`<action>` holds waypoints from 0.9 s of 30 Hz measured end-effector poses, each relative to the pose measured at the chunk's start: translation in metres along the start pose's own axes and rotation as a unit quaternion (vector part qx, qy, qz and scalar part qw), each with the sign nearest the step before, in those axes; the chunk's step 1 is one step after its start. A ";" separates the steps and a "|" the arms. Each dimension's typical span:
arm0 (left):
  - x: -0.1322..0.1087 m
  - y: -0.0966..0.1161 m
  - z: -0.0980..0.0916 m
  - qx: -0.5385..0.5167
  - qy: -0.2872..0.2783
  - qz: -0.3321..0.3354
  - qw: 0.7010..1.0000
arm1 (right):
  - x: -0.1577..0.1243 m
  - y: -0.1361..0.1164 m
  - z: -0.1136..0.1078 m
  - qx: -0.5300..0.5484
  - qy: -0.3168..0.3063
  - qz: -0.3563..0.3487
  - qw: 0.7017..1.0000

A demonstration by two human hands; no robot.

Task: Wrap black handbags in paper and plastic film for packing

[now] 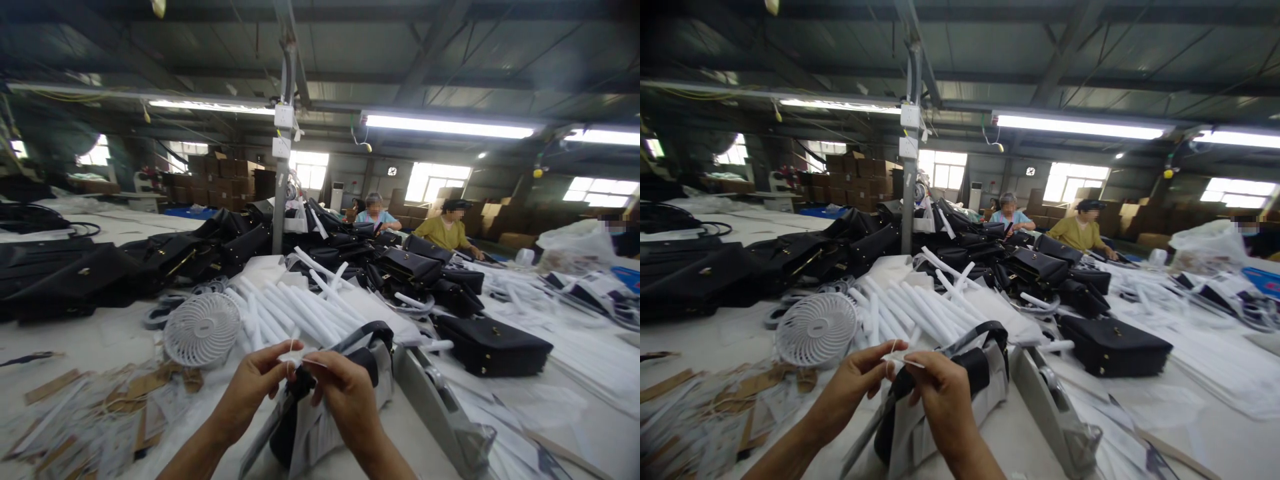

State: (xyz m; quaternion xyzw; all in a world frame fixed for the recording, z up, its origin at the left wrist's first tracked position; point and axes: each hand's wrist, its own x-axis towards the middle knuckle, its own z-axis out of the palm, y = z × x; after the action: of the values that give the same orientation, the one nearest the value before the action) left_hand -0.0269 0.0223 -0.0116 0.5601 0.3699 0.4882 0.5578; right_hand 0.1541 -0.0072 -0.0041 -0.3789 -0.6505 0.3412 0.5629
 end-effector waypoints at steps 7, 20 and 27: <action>0.000 0.008 0.003 -0.036 0.019 0.041 0.998 | 0.011 -0.021 -0.004 -0.194 -0.047 -0.008 0.980; -0.009 0.046 0.011 0.291 0.005 0.270 0.918 | 0.027 -0.045 -0.003 -0.199 -0.150 0.015 0.968; -0.032 0.007 -0.003 0.157 0.200 0.097 0.962 | 0.006 -0.014 -0.004 -0.031 -0.045 0.076 0.996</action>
State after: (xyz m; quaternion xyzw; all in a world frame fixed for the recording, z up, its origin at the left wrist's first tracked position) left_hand -0.0388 -0.0084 -0.0090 0.5646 0.4900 0.5780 0.3273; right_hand 0.1560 -0.0086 0.0113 -0.4286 -0.6550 0.3794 0.4933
